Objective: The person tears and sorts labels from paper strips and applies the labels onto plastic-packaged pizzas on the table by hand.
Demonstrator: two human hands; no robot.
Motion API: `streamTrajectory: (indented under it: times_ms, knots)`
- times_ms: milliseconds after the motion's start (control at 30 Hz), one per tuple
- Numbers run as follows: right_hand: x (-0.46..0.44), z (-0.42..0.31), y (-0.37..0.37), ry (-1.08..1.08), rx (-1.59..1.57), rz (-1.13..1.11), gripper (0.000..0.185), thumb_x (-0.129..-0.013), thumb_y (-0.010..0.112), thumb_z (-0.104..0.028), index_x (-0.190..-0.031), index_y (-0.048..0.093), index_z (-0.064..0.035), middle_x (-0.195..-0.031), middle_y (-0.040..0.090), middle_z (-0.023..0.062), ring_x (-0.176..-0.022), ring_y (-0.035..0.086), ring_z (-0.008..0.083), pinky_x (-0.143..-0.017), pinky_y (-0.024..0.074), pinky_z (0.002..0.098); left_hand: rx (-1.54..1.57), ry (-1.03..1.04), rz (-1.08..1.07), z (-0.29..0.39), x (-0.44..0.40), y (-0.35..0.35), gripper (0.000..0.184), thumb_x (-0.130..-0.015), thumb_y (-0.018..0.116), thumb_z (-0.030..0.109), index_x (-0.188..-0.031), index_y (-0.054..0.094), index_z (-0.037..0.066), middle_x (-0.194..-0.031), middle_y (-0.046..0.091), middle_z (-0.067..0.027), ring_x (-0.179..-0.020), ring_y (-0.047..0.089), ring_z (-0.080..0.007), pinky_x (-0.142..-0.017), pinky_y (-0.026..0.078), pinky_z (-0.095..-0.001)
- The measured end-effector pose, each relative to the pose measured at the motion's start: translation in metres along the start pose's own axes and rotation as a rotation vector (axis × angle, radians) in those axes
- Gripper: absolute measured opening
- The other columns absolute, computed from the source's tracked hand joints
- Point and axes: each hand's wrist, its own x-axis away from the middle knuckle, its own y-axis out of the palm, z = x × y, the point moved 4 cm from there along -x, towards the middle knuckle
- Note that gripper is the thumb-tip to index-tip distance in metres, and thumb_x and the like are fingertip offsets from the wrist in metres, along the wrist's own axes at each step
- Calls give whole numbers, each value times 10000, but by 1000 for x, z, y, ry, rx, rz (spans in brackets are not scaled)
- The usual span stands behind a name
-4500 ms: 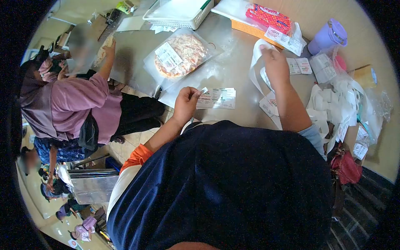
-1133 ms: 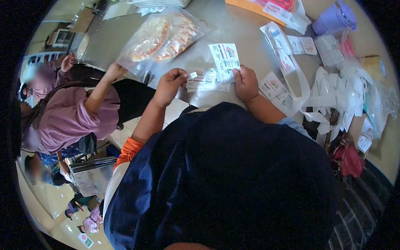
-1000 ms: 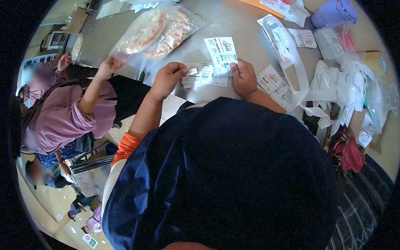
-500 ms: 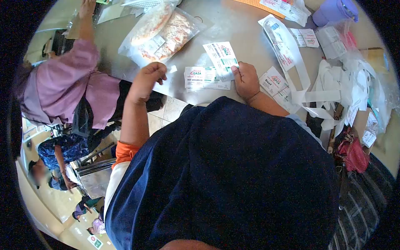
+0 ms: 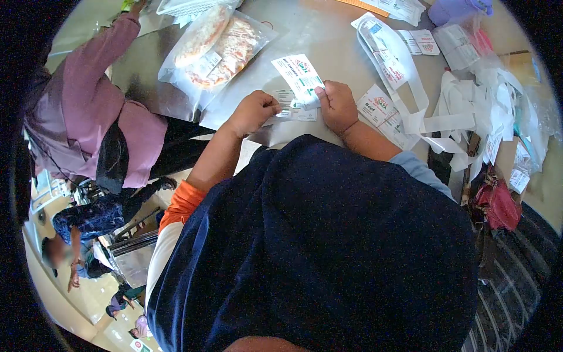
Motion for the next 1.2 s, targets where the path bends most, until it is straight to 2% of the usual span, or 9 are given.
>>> streamTrajectory:
  times_ms: [133,433,533,633,867,967,1067,1100,1200]
  knots:
    - [0,-2,-1,-16,16,35,271,-890,450,-210,-722,463,2,-682,498,198,-687,484,381,-697,373,438,-132,79,130,-4,-3,10,216,-778,601,219,-847,677,29,-883,556,-184,-853,542,-319,-785,431,-364]
    - [1,3,1,-29,50,19,254,-888,460,-218,-764,497,1,-717,517,190,-715,501,372,-712,384,433,-321,-65,262,10,-1,22,287,-752,642,285,-800,668,3,-958,569,-217,-908,564,-332,-827,450,-395]
    - [1,2,2,-22,70,11,256,-887,458,-220,-759,495,-1,-719,519,185,-720,503,369,-723,386,433,-386,-158,169,25,4,18,409,-728,677,317,-926,643,-39,-1017,540,-247,-943,560,-352,-833,462,-388]
    - [0,1,2,-13,79,-18,255,-884,460,-215,-745,484,-3,-713,513,184,-724,504,368,-730,382,436,-370,-263,166,26,4,10,407,-710,705,303,-903,630,-47,-1019,543,-246,-934,565,-358,-814,473,-389]
    - [-2,8,3,37,-28,-93,255,-883,461,-199,-733,483,6,-707,514,186,-694,508,355,-688,400,407,-149,-9,314,-21,-4,2,253,-689,704,168,-803,574,-17,-816,599,-191,-777,592,-317,-683,471,-391]
    - [-2,24,11,204,-361,-130,241,-887,471,-198,-798,528,19,-736,540,195,-679,527,295,-659,410,361,-10,89,350,-7,14,-11,249,-714,687,161,-831,554,-16,-766,583,-158,-673,561,-292,-637,456,-378]
    - [-3,23,15,400,-695,-43,244,-888,484,-203,-864,559,29,-745,552,206,-683,535,239,-653,410,334,-41,163,628,12,33,-27,290,-728,690,168,-893,532,-10,-833,571,-151,-709,556,-281,-645,457,-371]
    - [-6,25,14,434,-658,-100,241,-882,490,-201,-855,579,21,-746,563,189,-683,536,222,-647,409,327,-105,214,692,24,42,-34,420,-720,710,174,-1031,489,-4,-962,535,-166,-827,537,-288,-700,451,-368]
    - [-19,-1,2,278,-408,-286,249,-877,491,-213,-829,591,10,-760,577,165,-674,538,269,-642,416,350,-189,313,871,46,60,-49,553,-700,731,166,-1136,438,-6,-1071,484,-190,-954,489,-313,-784,436,-367]
